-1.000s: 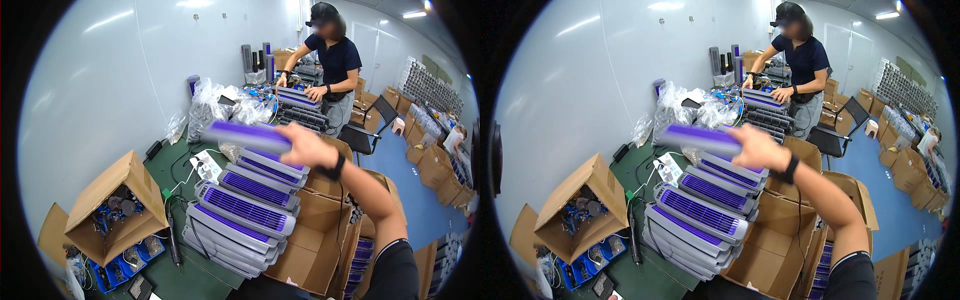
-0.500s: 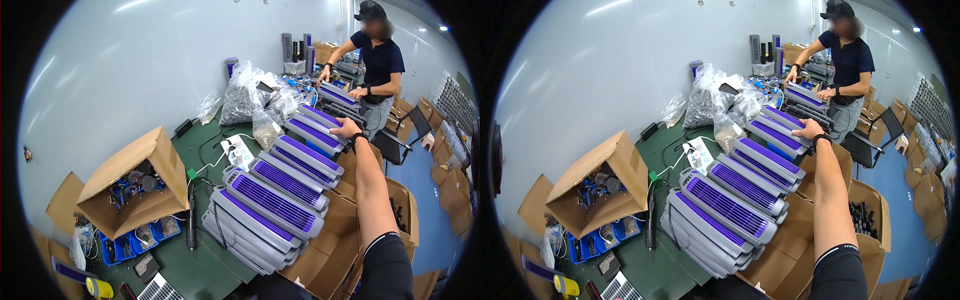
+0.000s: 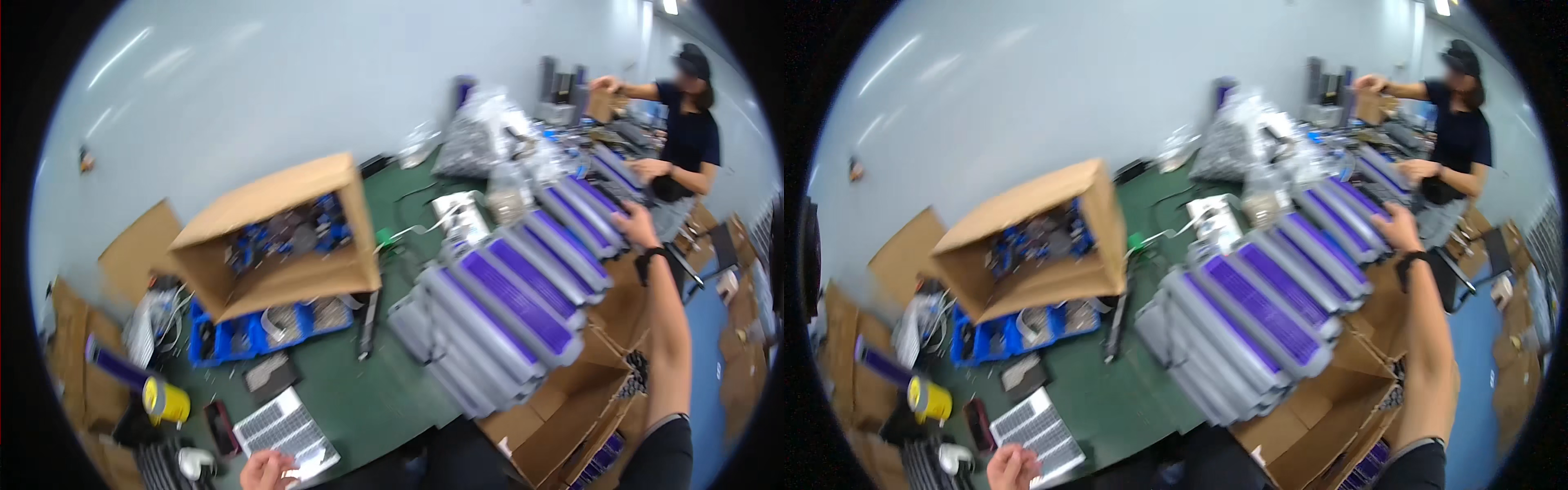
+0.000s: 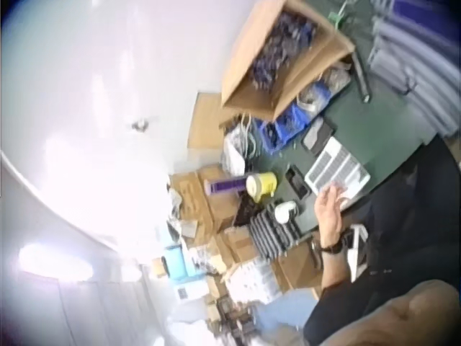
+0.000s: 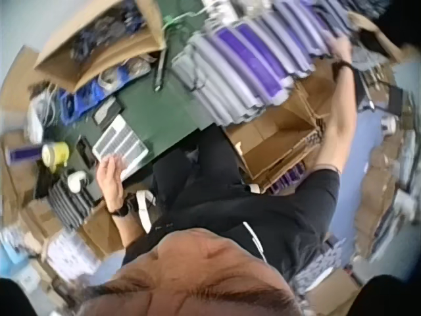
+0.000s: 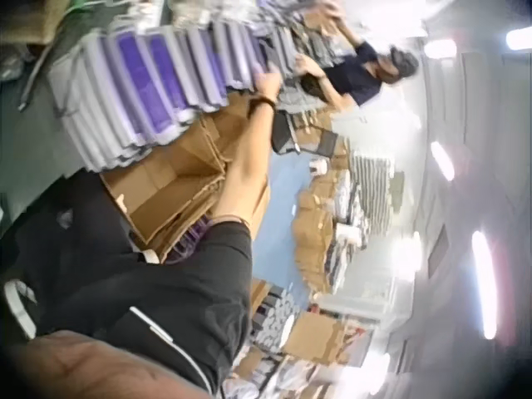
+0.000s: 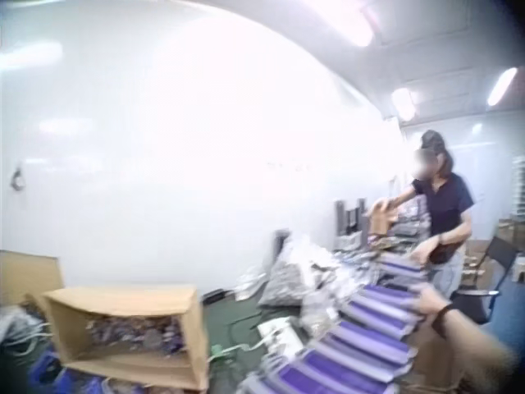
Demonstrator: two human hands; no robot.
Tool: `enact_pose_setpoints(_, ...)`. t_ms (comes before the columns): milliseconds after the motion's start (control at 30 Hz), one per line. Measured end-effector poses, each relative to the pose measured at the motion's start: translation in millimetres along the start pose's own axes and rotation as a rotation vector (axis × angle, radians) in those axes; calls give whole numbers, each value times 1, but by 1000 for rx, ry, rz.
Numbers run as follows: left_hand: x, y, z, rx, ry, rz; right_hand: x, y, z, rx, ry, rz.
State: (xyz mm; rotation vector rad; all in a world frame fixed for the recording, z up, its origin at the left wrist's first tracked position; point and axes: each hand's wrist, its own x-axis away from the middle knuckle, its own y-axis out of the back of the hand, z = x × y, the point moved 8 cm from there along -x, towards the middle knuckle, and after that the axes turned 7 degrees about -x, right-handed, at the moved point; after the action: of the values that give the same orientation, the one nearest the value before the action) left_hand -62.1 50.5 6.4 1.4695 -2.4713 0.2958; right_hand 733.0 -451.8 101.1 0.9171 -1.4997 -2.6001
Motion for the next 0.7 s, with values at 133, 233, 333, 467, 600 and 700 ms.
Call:
enact_pose_setpoints(133,-22,27,4,-306,-132,-36,78,57,112,-491,35,21)
enact_pose_setpoints(233,-3,43,-6,-793,-443,-153,193,83,307,-509,287,232)
enact_pose_setpoints(333,-12,20,0,-1056,-555,-54,313,66,426,-797,497,684)
enact_pose_setpoints(467,-26,18,58,-1103,-488,97,425,-78,518,-1097,170,1167)
enact_pose_setpoints(600,-20,12,66,-1150,-602,11,456,-217,562,-1030,-70,1034)
enact_pose_setpoints(700,-18,16,63,-1071,-603,19,460,-233,589,-1097,-525,1138)
